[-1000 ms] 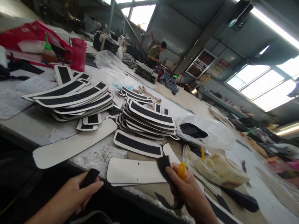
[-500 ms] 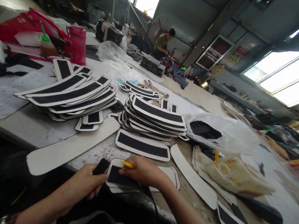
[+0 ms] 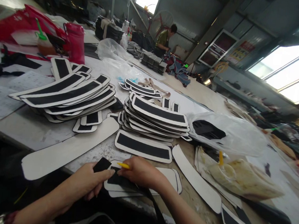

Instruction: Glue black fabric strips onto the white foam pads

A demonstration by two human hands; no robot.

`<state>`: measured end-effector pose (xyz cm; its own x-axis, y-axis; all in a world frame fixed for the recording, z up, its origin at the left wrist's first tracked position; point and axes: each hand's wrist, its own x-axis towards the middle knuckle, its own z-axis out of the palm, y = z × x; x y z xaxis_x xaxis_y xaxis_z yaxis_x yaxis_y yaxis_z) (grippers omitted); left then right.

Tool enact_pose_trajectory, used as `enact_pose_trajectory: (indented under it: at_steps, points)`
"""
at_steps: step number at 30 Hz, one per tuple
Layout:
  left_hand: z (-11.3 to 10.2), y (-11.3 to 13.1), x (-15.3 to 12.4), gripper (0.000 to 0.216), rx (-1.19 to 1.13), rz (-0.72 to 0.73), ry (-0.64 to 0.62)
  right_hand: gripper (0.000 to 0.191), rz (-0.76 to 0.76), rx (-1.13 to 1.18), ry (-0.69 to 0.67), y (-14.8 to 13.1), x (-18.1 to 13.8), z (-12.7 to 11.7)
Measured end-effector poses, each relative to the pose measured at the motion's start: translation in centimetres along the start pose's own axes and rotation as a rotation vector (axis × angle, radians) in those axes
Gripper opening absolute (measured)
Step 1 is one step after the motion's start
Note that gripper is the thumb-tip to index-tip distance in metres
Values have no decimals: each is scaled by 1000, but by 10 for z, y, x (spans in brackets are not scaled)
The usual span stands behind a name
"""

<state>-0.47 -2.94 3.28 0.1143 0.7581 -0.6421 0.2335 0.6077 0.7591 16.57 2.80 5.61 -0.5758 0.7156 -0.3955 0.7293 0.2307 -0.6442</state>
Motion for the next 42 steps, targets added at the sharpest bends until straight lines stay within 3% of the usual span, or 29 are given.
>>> enact_pose_trajectory:
  at_steps: [4, 7, 13, 16, 19, 23, 42]
  points:
    - [4, -1, 6, 35, 32, 27, 43, 28, -1, -98, -37, -4, 0, -1]
    - [4, 0, 4, 35, 37, 38, 55, 27, 13, -132, -47, 3, -20, -8]
    - [3, -1, -3, 37, 57, 62, 50, 17, 237, -112, 186, 49, -94, -25]
    - [6, -3, -2, 39, 81, 66, 78, 16, 321, -104, 314, 68, -109, -21]
    - [9, -5, 0, 42, 91, 51, 114, 16, 419, -170, 407, 76, -106, -11]
    - [11, -12, 4, 46, 77, 45, 159, 17, 501, -260, 428, 79, -96, -5]
    - [18, -13, 7, 43, 33, 5, 240, 17, 508, -190, 392, 94, -87, -10]
